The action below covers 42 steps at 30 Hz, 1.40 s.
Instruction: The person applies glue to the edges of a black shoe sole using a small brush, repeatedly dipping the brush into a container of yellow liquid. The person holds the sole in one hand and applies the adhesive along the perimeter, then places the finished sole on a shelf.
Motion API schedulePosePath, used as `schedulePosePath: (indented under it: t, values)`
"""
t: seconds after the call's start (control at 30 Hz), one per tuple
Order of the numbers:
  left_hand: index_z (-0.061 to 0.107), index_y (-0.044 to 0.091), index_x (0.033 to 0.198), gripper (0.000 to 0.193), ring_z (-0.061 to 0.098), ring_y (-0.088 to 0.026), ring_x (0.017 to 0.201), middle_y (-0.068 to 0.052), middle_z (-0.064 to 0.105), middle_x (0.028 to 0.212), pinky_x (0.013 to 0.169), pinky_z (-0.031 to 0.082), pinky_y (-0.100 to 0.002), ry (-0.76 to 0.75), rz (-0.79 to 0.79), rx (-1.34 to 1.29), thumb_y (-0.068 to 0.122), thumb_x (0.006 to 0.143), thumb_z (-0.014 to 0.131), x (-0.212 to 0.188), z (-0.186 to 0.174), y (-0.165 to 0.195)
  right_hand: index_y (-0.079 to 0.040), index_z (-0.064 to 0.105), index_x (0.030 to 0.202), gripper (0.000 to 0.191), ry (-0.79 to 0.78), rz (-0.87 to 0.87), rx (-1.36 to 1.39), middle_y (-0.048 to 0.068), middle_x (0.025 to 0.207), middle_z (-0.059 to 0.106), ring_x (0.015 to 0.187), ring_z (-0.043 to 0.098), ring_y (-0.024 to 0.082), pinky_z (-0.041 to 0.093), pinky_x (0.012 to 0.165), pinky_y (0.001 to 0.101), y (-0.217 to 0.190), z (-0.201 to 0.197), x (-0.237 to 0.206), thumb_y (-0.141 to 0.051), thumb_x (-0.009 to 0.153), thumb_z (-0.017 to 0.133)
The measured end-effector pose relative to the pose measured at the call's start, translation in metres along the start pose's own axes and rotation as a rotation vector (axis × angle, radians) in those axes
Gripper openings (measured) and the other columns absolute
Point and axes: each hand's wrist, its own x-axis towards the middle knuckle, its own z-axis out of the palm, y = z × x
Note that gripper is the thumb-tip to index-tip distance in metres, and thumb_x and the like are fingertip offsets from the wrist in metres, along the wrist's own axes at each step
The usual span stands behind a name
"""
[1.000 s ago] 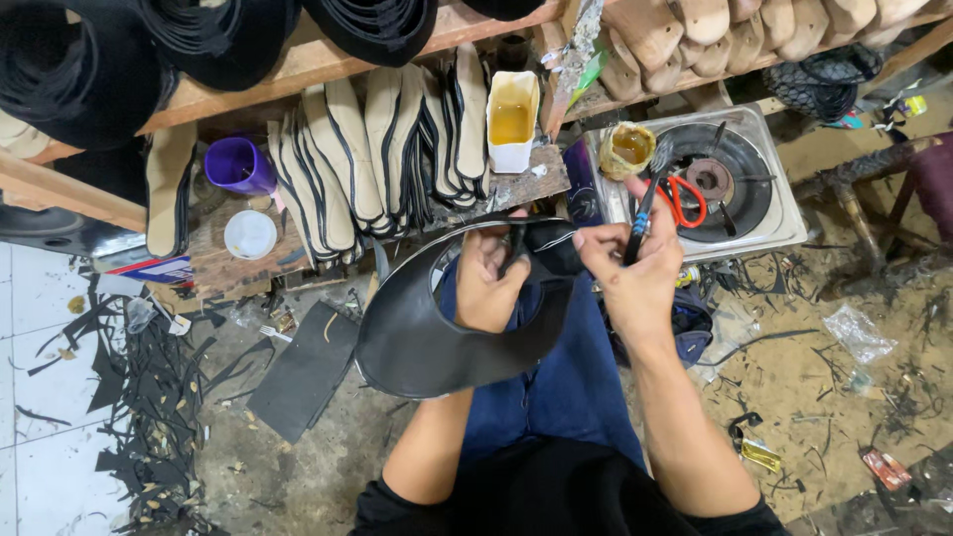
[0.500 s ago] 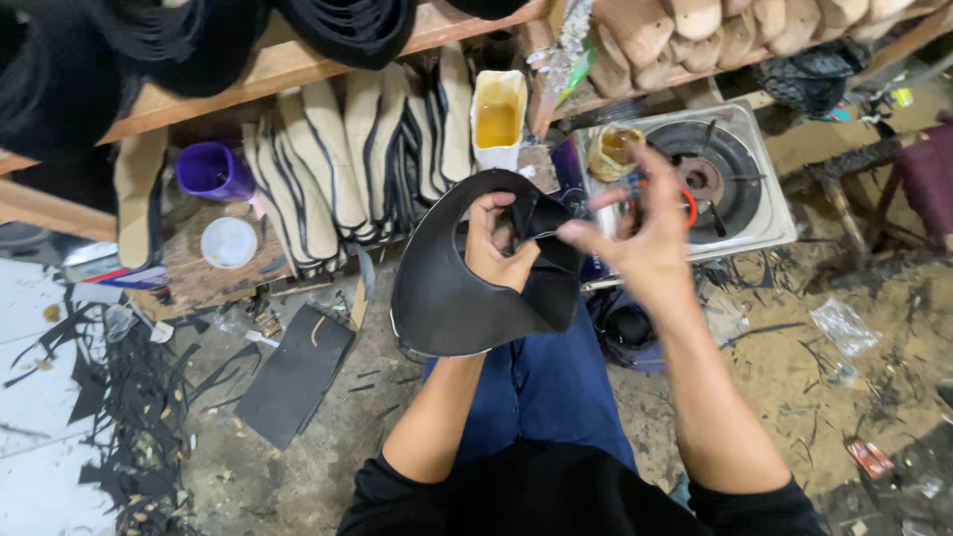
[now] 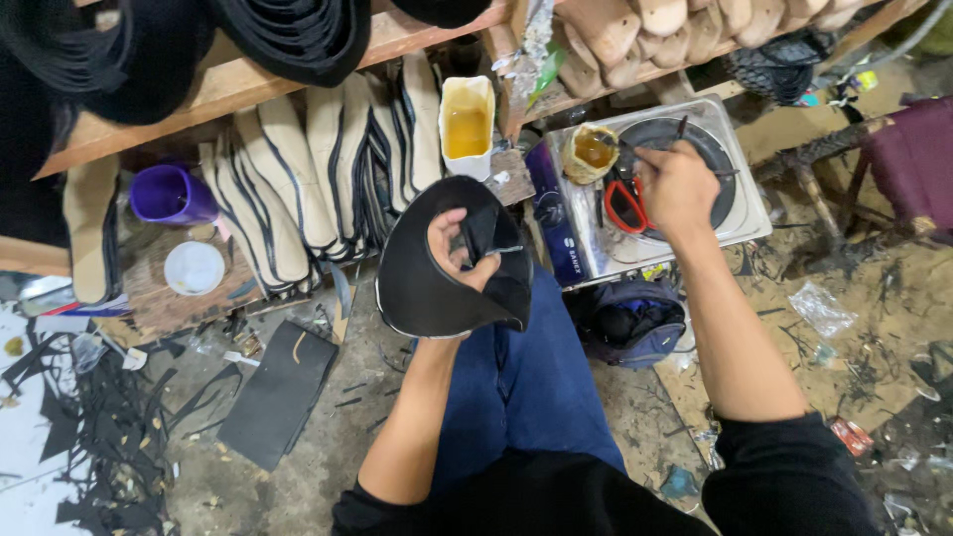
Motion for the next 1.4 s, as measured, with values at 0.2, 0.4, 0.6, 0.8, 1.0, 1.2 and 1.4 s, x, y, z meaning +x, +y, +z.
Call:
schedulePosePath:
  t: [0.2, 0.4, 0.6, 0.8, 1.0, 1.2, 1.4]
  values:
    - [0.054, 0.006, 0.128, 0.056, 0.054, -0.018, 0.11, -0.009, 0.056, 0.126, 0.09, 0.047, -0.031, -0.053, -0.064, -0.173, -0.018, 0.077, 0.058, -0.007, -0.004, -0.015, -0.018, 0.083, 0.096, 0.012, -0.153, -0.053, -0.152, 0.019, 0.103, 0.068, 0.077, 0.07, 0.038, 0.055, 0.069, 0.0472, -0.003, 0.035, 0.027, -0.022, 0.087, 0.076]
    - [0.053, 0.005, 0.129, 0.056, 0.054, -0.013, 0.115, -0.007, 0.055, 0.128, 0.097, 0.048, -0.025, -0.068, -0.037, -0.184, -0.021, 0.079, 0.055, -0.009, -0.005, -0.009, -0.015, 0.081, 0.081, 0.012, -0.153, -0.149, -0.343, 0.026, 0.122, 0.066, 0.073, 0.073, 0.035, 0.056, 0.064, 0.0434, -0.013, 0.053, 0.051, -0.024, 0.084, 0.073]
    - [0.052, 0.006, 0.129, 0.055, 0.06, -0.015, 0.102, -0.009, 0.057, 0.123, 0.084, 0.052, -0.027, -0.033, -0.128, -0.21, -0.019, 0.079, 0.057, -0.006, -0.009, 0.004, -0.02, 0.083, 0.089, 0.011, -0.172, -0.154, -0.317, 0.02, 0.106, 0.068, 0.075, 0.071, 0.035, 0.054, 0.063, 0.0447, 0.003, 0.004, 0.053, -0.021, 0.087, 0.072]
    - [0.052, 0.005, 0.129, 0.055, 0.057, -0.016, 0.105, -0.009, 0.055, 0.122, 0.088, 0.051, -0.028, -0.031, -0.129, -0.203, -0.019, 0.08, 0.057, -0.005, -0.003, 0.003, -0.018, 0.082, 0.096, 0.009, 0.034, -0.179, -0.19, 0.013, 0.103, 0.067, 0.081, 0.068, 0.031, 0.053, 0.067, 0.0436, 0.007, -0.026, 0.02, -0.021, 0.09, 0.076]
    - [0.052, 0.007, 0.131, 0.061, 0.053, -0.017, 0.124, -0.01, 0.056, 0.129, 0.102, 0.044, -0.028, -0.019, -0.03, -0.099, -0.018, 0.077, 0.059, -0.001, -0.005, -0.001, -0.017, 0.082, 0.106, 0.016, 0.048, -0.257, -0.269, 0.004, 0.097, 0.074, 0.089, 0.069, 0.022, 0.054, 0.078, 0.0347, 0.025, -0.097, 0.023, -0.006, 0.099, 0.072]
    - [0.053, 0.014, 0.132, 0.059, 0.06, -0.013, 0.095, -0.007, 0.058, 0.12, 0.067, 0.046, -0.025, -0.052, -0.237, -0.085, -0.007, 0.077, 0.06, 0.005, -0.003, 0.006, -0.017, 0.074, 0.116, 0.013, 0.19, 0.194, 0.647, -0.004, 0.105, 0.07, 0.094, 0.063, 0.008, 0.051, 0.087, 0.0253, 0.008, -0.192, 0.048, -0.021, 0.108, 0.065]
    - [0.054, 0.016, 0.131, 0.058, 0.058, -0.009, 0.08, -0.003, 0.057, 0.117, 0.055, 0.042, -0.023, -0.092, -0.233, -0.07, -0.006, 0.077, 0.06, 0.013, 0.002, 0.024, -0.004, 0.075, 0.115, 0.014, 0.235, -0.335, 0.267, 0.009, 0.108, 0.069, 0.103, 0.065, 0.021, 0.052, 0.092, 0.0351, -0.064, -0.2, 0.015, 0.002, 0.102, 0.073]
